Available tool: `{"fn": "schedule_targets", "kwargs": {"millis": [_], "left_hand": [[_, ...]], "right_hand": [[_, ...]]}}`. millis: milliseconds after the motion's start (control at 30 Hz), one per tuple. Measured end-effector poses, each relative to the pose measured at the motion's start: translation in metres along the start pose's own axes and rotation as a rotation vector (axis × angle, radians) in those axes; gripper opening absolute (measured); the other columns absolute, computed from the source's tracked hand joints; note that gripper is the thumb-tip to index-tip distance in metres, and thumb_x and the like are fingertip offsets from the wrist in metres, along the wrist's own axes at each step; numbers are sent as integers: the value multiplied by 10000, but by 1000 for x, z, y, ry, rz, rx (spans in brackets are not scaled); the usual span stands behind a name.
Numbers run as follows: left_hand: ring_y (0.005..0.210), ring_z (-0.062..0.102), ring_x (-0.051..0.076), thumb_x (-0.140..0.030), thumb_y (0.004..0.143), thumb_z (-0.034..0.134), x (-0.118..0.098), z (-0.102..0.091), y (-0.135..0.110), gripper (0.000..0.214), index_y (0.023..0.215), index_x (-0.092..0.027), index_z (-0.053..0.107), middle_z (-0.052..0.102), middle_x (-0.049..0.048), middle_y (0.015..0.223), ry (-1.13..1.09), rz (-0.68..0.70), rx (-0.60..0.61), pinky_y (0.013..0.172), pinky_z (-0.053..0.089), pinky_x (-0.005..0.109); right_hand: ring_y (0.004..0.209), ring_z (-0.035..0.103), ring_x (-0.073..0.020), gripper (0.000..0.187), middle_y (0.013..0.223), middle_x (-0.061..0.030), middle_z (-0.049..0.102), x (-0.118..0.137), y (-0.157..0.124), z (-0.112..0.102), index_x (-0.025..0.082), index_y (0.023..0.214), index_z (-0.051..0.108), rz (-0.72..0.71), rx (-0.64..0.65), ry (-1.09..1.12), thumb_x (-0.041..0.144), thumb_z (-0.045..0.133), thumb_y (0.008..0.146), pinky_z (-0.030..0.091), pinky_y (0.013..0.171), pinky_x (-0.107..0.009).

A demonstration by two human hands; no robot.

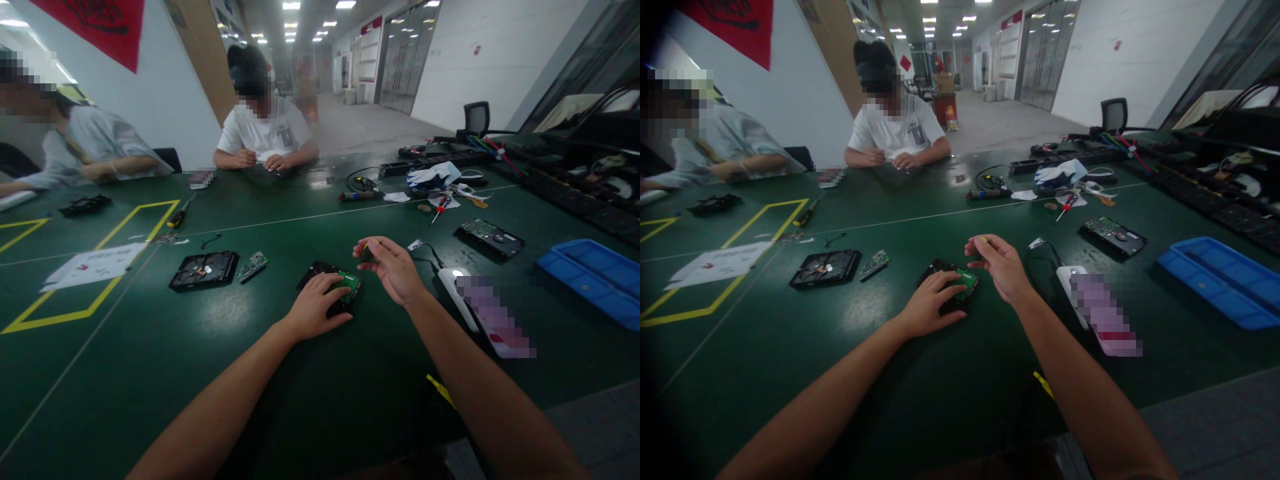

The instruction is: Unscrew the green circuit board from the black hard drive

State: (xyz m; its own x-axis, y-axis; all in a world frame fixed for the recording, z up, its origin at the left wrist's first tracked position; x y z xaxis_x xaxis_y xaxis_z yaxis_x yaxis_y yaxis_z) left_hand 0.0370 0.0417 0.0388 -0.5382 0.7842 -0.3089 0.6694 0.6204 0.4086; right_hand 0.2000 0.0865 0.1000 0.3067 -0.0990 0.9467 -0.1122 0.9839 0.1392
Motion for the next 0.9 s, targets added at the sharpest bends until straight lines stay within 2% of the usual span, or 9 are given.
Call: {"fn": "schedule_targets", "kwargs": {"millis": [67,167,433,667,900], "left_hand": [[1375,511,331,-565,921,682,0,0,0,572,1396,-262,586,548,126,1457,0,4,-2,1179,405,581],[1374,511,337,-566,915,688,0,0,0,579,1400,-268,583,550,127,1457,-8,5,-2,1170,411,588],[1373,516,337,-564,917,688,0,-1,0,570,1398,-277,588,551,124,1454,-11,3,-2,1173,407,592],[1389,503,332,-578,924,675,0,0,0,577,1397,-260,591,544,129,1462,4,-2,1,1188,403,576],[1385,505,336,-573,918,686,1,0,0,578,1398,-267,585,546,128,1461,-3,1,5,1180,407,588]], "right_hand": [[982,675,-218,245,1008,-51,726,-3,1,-1,264,980,748,6,0,33,494,735,897,584,832,-390],[1001,677,-246,317,1013,-72,728,-5,2,-3,258,1005,748,21,7,60,553,670,921,593,858,-442],[976,656,-207,264,1008,-38,711,0,1,-1,283,1052,722,-5,-25,-45,491,741,890,570,689,-315],[803,585,-149,322,885,13,625,-2,4,-7,254,922,631,-53,-101,-83,447,854,792,526,614,-265],[902,621,-189,231,961,-29,675,0,2,-2,265,996,686,-23,-19,-40,447,758,873,525,627,-281]]}}
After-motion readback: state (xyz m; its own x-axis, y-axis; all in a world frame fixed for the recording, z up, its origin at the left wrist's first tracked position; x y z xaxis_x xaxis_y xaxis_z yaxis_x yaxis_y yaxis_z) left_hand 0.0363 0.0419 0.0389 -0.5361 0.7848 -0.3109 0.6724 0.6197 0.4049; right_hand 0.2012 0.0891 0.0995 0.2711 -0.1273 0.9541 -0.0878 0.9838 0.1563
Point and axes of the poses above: each hand's wrist, its own y-axis towards the middle knuckle, its own z-axis out of the palm, x = y × z, the point moved 8 cm from there along y, towards the middle knuckle
